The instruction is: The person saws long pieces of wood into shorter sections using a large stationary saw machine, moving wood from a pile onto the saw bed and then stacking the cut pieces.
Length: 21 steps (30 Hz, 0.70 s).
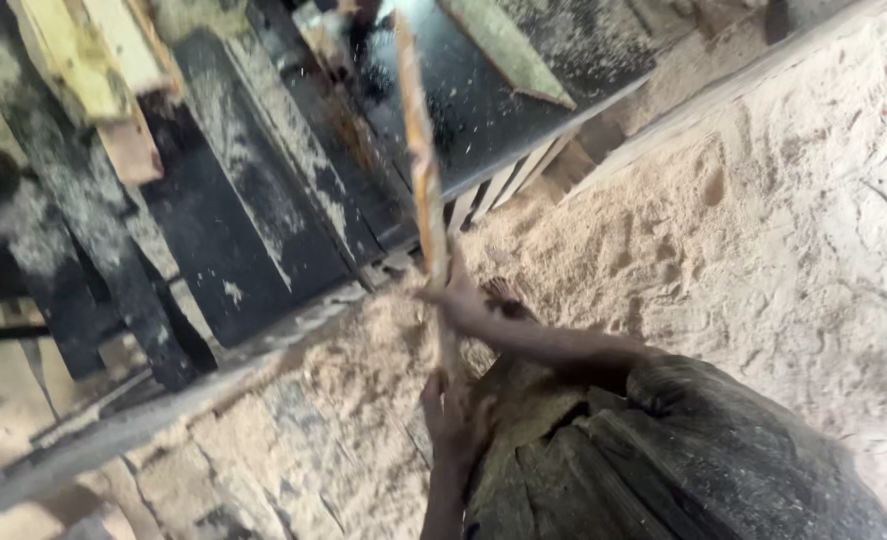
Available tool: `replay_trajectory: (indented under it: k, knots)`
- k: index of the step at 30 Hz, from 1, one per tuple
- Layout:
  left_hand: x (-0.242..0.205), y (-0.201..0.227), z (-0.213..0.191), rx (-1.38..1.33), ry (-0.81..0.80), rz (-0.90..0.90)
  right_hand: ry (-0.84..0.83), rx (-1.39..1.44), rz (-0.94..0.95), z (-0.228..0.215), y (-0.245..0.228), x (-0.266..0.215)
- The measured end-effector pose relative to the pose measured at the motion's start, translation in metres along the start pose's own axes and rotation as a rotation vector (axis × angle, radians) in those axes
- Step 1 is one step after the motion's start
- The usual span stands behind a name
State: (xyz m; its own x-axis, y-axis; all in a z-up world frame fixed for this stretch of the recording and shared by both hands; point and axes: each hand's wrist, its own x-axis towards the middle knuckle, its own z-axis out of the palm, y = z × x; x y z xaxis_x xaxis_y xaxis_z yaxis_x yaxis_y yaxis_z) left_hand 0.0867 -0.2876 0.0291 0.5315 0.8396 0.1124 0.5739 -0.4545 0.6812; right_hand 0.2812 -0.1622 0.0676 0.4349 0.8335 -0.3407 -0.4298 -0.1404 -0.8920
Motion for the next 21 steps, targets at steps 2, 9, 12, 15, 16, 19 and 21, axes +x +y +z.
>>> replay_trajectory:
  k: [2, 9, 12, 15, 16, 19, 21]
  knots:
    - [0.031, 0.014, 0.024, -0.367, -0.084, -0.164, 0.013, 0.093, 0.099, -0.039, 0.010, 0.020]
    - [0.085, 0.068, 0.081, -0.763, -0.282, -0.405, -0.193, -0.746, 0.148, -0.079, 0.025, 0.060]
    - [0.095, 0.062, 0.104, -1.417, -0.120, -0.643, -0.532, -1.063, -0.347, -0.086, 0.033, 0.060]
    - [0.104, 0.029, 0.130, -1.071, 0.013, -0.299, -0.576, -1.185, -0.285, -0.074, 0.036, 0.095]
    - [0.109, 0.019, 0.139, -1.069, 0.027, -0.297, -0.540, -1.172, -0.322, -0.073, 0.038, 0.103]
    - [0.129, 0.007, 0.139, -0.719, 0.006, -0.465, -0.461, -1.133, -0.367, -0.059, 0.051, 0.139]
    - [0.164, 0.006, 0.127, -0.823, -0.016, -0.797, -0.381, -1.102, -0.366, -0.048, 0.057, 0.171]
